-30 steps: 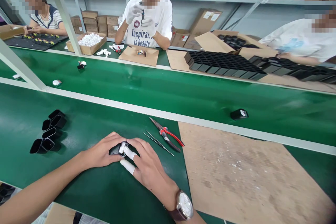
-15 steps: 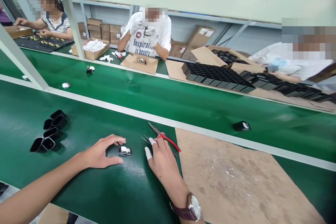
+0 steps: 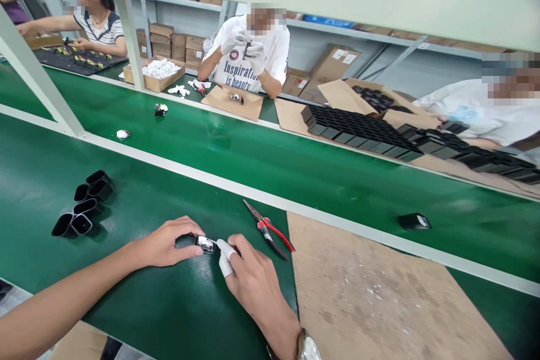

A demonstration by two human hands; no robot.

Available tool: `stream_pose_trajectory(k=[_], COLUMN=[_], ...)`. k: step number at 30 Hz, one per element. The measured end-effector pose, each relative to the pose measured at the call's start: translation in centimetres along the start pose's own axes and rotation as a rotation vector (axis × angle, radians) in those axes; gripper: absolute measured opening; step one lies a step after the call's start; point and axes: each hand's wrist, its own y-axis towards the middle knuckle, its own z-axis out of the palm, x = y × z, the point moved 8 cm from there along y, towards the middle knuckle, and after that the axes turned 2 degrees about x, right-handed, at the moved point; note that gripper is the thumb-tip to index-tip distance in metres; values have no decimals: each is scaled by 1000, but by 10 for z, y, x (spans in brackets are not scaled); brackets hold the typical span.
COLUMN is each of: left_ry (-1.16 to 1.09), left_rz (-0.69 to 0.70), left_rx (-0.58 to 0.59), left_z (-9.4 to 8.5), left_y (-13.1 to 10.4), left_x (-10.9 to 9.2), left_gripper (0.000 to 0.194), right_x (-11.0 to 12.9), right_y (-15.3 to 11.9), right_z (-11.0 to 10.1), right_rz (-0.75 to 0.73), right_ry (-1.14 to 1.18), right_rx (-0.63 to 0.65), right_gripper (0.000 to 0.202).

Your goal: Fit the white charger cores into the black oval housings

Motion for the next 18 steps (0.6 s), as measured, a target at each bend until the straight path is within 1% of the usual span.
stream_pose_trajectory(k=[4,8,11,14,18], left_ry=[-14,-30,-23,-4,9], left_rz=[14,38,18,-11,-8], left_rx=[-5,-14,-26,-34,-32], left_z=[0,0,1,2,1], left_y=[0,-1,-2,-3,-3], left_x=[1,1,4,6,5], left_gripper=[24,25,25,22,21], right_x=[4,3,3,10,17], right_y=[4,10,15,19,26], right_z=[1,5,10,13,9], right_rz=[-25,-50,-94,-176,-242], right_ry=[-21,32,55,2,-81], right_rx=[4,19,73,158,228], right_gripper=[26,24,22,27,30])
